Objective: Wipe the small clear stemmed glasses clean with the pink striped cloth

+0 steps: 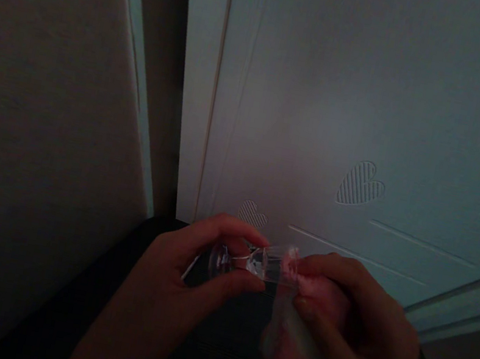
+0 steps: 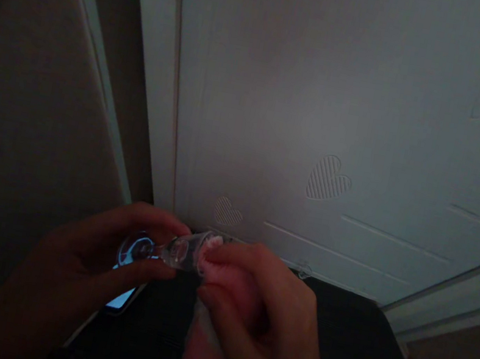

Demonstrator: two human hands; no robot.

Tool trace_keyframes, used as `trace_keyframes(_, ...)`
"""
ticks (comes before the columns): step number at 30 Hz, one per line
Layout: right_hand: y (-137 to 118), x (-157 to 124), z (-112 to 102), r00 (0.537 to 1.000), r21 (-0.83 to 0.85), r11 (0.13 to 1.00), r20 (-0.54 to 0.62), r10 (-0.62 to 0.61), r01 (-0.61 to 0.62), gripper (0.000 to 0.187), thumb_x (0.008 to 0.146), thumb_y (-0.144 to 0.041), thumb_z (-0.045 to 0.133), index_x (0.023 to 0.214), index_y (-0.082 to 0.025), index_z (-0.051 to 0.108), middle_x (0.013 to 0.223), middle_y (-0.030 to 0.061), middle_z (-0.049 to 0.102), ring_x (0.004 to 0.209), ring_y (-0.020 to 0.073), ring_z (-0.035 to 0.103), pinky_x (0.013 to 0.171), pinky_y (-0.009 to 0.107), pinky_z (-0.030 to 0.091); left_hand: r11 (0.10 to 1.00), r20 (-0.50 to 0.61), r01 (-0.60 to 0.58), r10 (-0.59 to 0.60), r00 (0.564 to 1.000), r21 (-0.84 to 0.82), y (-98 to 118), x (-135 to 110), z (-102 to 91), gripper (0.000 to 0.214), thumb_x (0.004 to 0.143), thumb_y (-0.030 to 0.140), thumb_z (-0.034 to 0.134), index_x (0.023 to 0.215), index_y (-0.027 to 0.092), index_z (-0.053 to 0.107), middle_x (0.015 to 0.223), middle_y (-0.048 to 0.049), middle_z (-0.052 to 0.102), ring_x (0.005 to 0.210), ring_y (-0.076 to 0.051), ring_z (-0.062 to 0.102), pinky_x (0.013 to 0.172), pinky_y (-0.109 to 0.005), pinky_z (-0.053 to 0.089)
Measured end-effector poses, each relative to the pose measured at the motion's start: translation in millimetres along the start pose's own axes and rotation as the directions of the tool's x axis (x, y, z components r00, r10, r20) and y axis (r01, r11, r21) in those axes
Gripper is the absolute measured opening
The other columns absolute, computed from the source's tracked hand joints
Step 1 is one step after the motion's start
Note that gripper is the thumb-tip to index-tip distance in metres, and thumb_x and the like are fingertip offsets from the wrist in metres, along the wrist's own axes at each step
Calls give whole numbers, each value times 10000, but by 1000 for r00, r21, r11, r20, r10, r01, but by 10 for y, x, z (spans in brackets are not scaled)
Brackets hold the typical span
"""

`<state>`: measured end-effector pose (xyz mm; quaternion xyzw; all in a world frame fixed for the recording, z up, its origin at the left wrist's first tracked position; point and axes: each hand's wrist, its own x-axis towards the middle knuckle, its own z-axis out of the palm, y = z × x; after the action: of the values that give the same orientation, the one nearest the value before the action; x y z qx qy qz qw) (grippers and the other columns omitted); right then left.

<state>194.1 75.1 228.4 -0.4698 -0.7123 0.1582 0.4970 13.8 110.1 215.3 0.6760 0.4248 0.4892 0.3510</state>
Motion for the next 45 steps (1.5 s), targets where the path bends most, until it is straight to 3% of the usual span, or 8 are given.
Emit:
trace_keyframes(9,16,-26,-20,994,13,1000,-108,18,-17,163,777,-233,621,895,-341,651,807,-102,676,659,94,602,701,164,484,999,27,-36,36,999,18,-12,4,-28,162,729,315,705,872,350,637,766,107,672,686,-108,638,631,-188,450)
trace_keyframes(13,-10,-14,-5,999,24,1000,-37,18,-17,179,770,-219,630,902,-338,650,836,-107,686,697,81,622,694,138,474,999,17,-32,32,999,14,9,-18,-2,168,735,315,700,884,357,635,769,110,672,703,-103,634,639,-182,445)
trace_keyframes(22,-36,-7,3,999,33,999,-36,13,-12,185,778,-205,616,908,-330,656,846,-94,690,726,82,639,706,146,474,998,-65,-59,58,996,-15,114,-23,37,171,720,266,705,853,337,623,722,92,650,662,-115,618,630,-201,455)
trace_keyframes(31,-24,-10,27,1000,65,998,-30,7,-5,199,785,-200,611,918,-343,648,875,-110,693,751,73,635,665,132,466,981,-62,-58,48,997,-185,135,-39,88,186,728,215,697,842,344,626,733,93,637,684,-99,602,611,-156,470)
trace_keyframes(36,8,-7,-4,1000,50,999,-3,8,-8,205,771,-189,627,905,-343,647,854,-131,694,733,55,625,645,107,452,951,8,13,-11,1000,-309,119,-44,102,167,760,218,675,844,358,642,757,119,673,684,-69,609,598,-105,465)
trace_keyframes(41,23,-19,-58,998,22,1000,59,15,-16,218,776,-154,621,927,-310,639,879,-98,695,779,79,646,660,131,467,941,97,87,-59,994,-327,48,-31,87,122,797,252,647,863,355,654,777,115,686,717,-60,619,614,-94,452)
trace_keyframes(45,14,-32,-51,999,10,1000,31,17,-17,190,786,-171,609,918,-301,653,876,-66,696,765,102,651,680,166,479,937,109,119,-88,990,-327,48,-28,103,124,801,261,640,890,348,647,805,95,684,747,-77,622,643,-114,464)
